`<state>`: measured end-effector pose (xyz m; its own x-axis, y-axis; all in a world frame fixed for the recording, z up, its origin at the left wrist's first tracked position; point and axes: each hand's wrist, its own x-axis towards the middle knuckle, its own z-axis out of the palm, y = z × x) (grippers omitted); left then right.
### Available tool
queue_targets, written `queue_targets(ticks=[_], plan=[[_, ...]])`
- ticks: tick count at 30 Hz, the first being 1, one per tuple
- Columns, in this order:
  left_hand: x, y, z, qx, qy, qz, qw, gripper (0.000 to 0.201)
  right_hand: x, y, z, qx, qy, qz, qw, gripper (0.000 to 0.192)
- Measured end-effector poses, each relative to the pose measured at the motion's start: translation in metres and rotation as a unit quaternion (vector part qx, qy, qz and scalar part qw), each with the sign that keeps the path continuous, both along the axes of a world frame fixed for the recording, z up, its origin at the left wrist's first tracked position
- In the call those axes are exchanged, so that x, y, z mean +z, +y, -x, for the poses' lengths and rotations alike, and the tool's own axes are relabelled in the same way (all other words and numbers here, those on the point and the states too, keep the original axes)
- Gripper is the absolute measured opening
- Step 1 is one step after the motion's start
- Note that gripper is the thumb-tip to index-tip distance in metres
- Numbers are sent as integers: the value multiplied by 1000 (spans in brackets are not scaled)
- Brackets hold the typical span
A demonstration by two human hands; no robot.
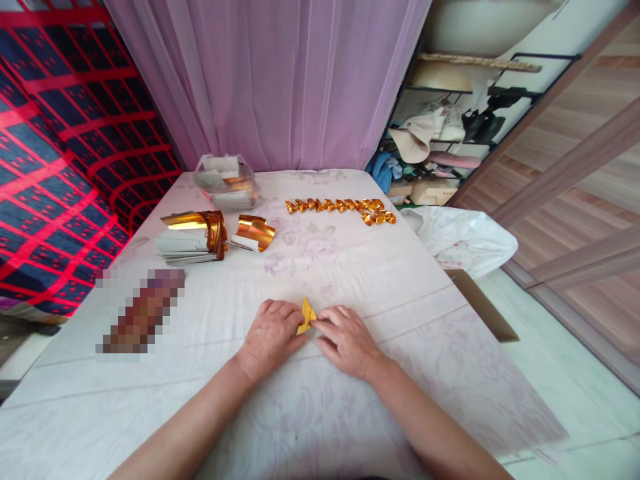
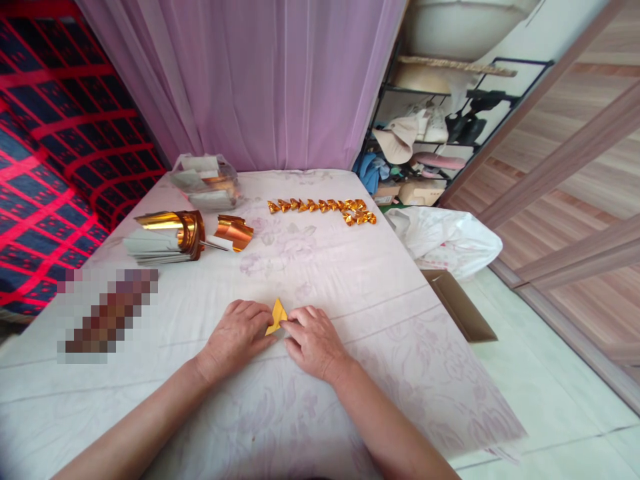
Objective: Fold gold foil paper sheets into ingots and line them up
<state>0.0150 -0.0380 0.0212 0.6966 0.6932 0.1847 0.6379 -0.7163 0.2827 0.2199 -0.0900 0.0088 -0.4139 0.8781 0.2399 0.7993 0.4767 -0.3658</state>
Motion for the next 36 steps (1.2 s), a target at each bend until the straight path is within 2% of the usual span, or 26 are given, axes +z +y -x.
queue_targets(ticks=[8, 21, 29, 33, 36], plan=[[-5, -15, 2, 53, -10, -5, 999, 15, -5, 0, -1, 7, 25, 1, 1000, 30], [-6, -15, 9, 36, 35, -94, 994, 18, 2, 8, -1, 31, -9, -36, 999, 27], [-7, -15, 10, 27, 66, -110, 991, 13, -1, 4, 5, 25, 25, -81, 996, 29], [-7, -15, 8, 34, 70, -119, 990, 10, -3, -2, 9, 3, 51, -107, 993, 14], [-6, -15, 8, 31, 72, -120, 990, 9, -5, -5, 12, 6, 26, -107, 994, 17]])
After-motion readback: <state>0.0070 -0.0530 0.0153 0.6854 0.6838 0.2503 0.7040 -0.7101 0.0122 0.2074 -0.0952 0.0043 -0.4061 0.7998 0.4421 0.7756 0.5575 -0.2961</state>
